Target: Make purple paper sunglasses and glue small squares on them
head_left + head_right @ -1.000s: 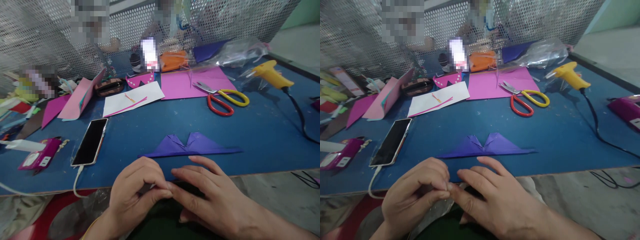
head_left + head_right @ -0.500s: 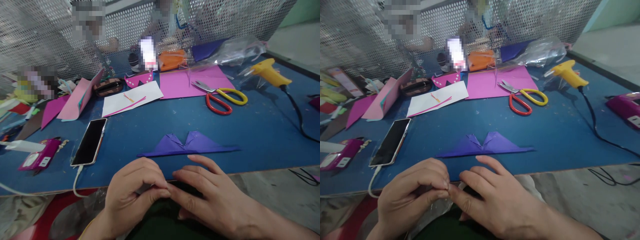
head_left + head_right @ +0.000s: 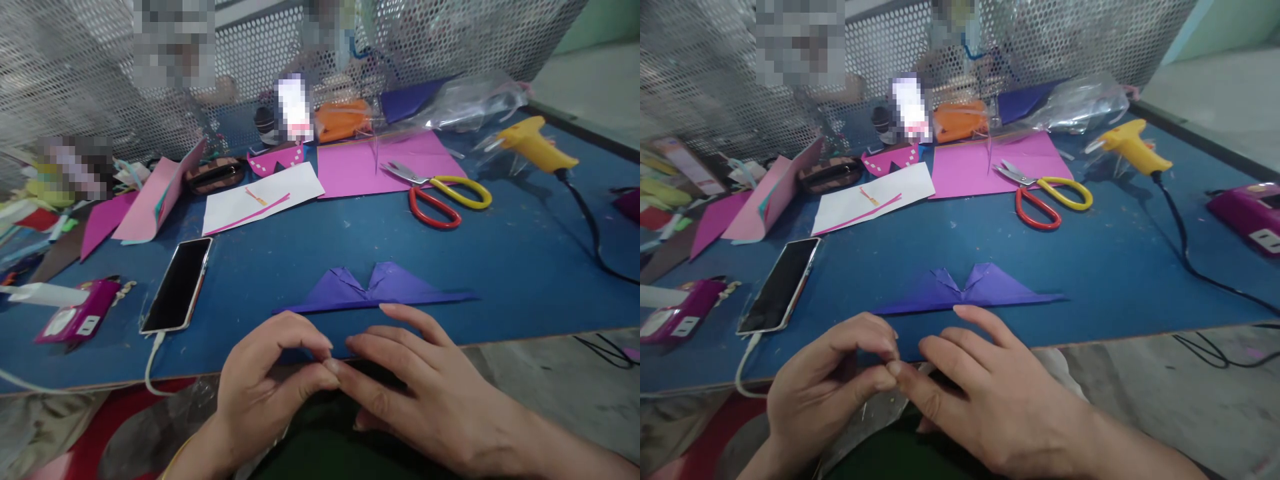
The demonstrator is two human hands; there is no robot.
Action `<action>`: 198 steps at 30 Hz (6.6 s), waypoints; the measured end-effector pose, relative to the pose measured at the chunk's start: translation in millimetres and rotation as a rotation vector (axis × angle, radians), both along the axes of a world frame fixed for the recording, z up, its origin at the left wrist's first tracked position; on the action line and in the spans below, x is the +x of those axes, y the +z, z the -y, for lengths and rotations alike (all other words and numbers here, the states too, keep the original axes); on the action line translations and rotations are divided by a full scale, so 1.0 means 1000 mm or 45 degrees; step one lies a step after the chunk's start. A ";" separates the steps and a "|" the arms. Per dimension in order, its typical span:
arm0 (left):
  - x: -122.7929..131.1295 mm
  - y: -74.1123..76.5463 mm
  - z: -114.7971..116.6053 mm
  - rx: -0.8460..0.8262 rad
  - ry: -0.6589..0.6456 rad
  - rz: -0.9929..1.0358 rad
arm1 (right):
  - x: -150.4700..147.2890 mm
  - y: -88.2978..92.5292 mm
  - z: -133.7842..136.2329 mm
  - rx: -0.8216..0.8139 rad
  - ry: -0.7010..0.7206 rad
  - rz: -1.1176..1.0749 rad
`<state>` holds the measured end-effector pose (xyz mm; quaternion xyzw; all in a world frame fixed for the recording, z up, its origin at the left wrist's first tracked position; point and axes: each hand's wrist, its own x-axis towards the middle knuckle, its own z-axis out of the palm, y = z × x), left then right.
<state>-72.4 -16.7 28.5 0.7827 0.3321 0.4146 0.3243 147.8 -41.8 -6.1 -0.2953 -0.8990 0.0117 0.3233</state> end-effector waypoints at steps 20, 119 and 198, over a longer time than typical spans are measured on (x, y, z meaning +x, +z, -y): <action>0.001 0.000 0.000 0.064 -0.066 -0.004 | -0.001 -0.002 0.002 -0.014 -0.035 -0.026; 0.015 0.018 -0.074 -0.411 0.161 0.171 | 0.024 0.029 -0.086 -0.408 0.248 0.014; 0.019 0.014 -0.082 -0.868 0.349 0.240 | 0.018 0.022 -0.088 0.383 -0.197 0.464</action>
